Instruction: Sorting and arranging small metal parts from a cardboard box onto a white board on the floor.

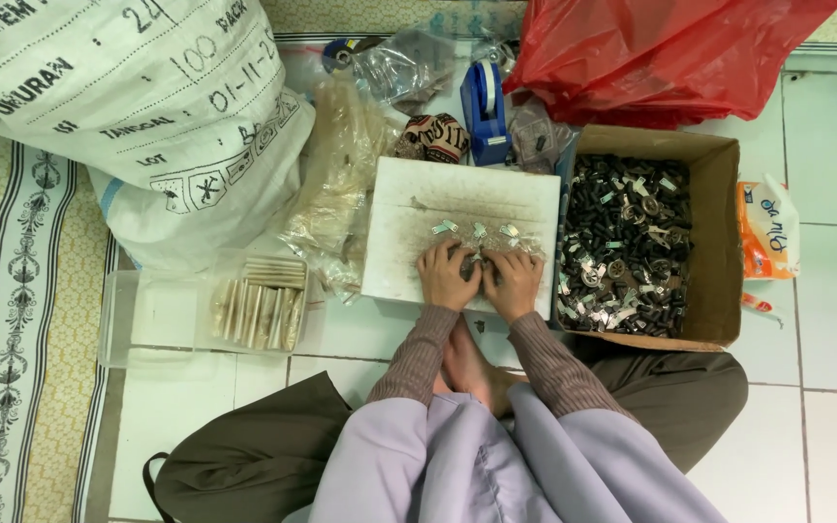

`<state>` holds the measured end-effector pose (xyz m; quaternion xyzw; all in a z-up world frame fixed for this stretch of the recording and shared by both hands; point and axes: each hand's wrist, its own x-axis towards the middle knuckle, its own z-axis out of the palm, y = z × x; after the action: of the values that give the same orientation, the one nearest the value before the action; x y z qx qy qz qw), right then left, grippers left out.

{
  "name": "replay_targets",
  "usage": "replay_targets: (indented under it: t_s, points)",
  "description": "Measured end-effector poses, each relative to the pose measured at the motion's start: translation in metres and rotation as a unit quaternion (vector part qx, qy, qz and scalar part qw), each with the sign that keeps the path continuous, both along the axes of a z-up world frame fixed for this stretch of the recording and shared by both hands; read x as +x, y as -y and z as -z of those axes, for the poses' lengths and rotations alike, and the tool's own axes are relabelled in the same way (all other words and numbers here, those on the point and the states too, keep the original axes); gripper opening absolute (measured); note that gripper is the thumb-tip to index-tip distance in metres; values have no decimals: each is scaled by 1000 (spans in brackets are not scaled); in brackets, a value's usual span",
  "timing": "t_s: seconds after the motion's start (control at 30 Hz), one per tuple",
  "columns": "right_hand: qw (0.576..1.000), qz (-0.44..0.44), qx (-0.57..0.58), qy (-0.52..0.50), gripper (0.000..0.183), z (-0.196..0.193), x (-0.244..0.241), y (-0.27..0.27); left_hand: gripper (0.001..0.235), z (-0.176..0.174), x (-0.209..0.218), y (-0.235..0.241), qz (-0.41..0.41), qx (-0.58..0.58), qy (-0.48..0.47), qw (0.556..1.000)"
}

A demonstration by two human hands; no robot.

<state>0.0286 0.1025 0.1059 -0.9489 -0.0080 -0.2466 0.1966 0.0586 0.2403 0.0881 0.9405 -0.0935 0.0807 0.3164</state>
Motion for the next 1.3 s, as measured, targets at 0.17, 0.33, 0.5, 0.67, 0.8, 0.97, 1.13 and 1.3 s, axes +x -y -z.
replay_targets:
  t_s: [0.17,0.33,0.5,0.67,0.8,0.97,1.13,1.3]
  points:
    - [1000,-14,25,5,19,15,-1,6,25,0,0,0,3,-7,-3,1000]
    - [999,-15,41,-3,13,3,-1,3,24,-2,0,0,0,0,-4,1000]
    - [999,5,26,-21,12,12,0,5,25,0,1,-1,-1,-18,-11,1000]
    - [986,-3,165,14,22,8,1,13,26,-16,1,-2,-20,-61,-20,998]
    - [939,10,338,58,27,5,-2,53,17,-26,8,2,-50,-193,20,980]
    - [928,68,365,-36,23,-64,-18,125,17,-52,3,89,79,-280,-21,956]
    - [899,112,314,-285,38,-29,-43,191,31,-30,-17,204,294,-231,-165,913]
    - [875,98,218,-420,48,-3,-60,195,44,42,-52,248,340,80,-319,881]
